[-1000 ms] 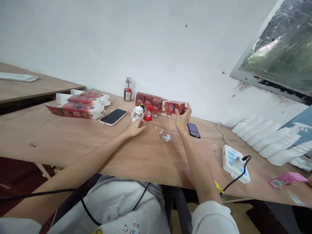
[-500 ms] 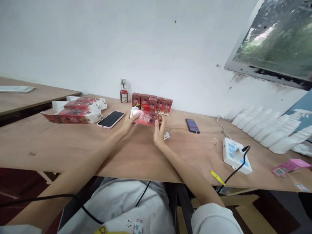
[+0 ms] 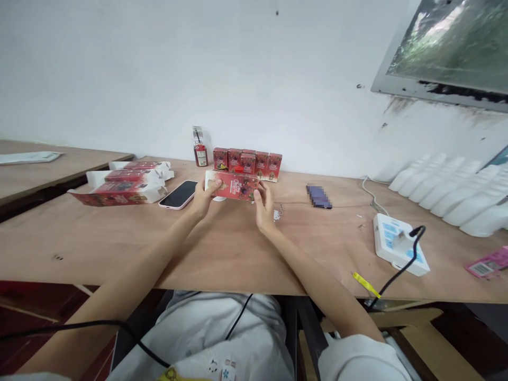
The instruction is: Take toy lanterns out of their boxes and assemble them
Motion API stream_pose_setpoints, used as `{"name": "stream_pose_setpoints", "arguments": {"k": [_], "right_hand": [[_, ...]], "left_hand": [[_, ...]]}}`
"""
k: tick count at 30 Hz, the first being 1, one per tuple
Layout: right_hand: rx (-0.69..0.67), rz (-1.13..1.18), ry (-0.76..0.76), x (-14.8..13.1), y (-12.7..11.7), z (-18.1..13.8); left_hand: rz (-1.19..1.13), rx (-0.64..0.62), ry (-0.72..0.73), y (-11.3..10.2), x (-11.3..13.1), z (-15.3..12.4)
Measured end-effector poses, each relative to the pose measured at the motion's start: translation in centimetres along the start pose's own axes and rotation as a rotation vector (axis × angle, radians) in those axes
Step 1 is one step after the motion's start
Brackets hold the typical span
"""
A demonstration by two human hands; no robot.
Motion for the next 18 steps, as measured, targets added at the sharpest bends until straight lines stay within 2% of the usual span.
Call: {"name": "stream_pose_setpoints", "arguments": {"k": [4, 7, 10, 14, 18], "right_hand": [[0.056, -0.041, -0.037, 0.9, -0.6, 0.1], [0.163, -0.065, -0.012, 2.3, -1.7, 0.3], [0.201, -0.079, -0.014, 2.9, -2.2, 0.3], [0.111, -0.097, -0.061, 2.1, -1.6, -0.1], [0.037, -0.103, -0.034, 1.5, -0.9, -0.3]], "left_hand": [[0.164, 0.025, 0.135, 0.0, 0.9, -0.7], [0.203, 0.019, 0.140, -0.5, 0.3, -1.2], [0.173, -0.029, 0.057, -1.3, -1.1, -1.8], [0.067, -0.064, -0.142, -2.4, -3.2, -2.2], [-0.008, -0.034, -0.216, -2.5, -3.7, -2.1]]}}
Point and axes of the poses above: each hand's wrist, its own z-axis towards the middle knuckle, its own y-axis out of the palm, x = y × z, the point moved 8 cm from there along z, towards the middle knuckle, and after that the axes turned 1 degree about -x, right-handed, at the moved point
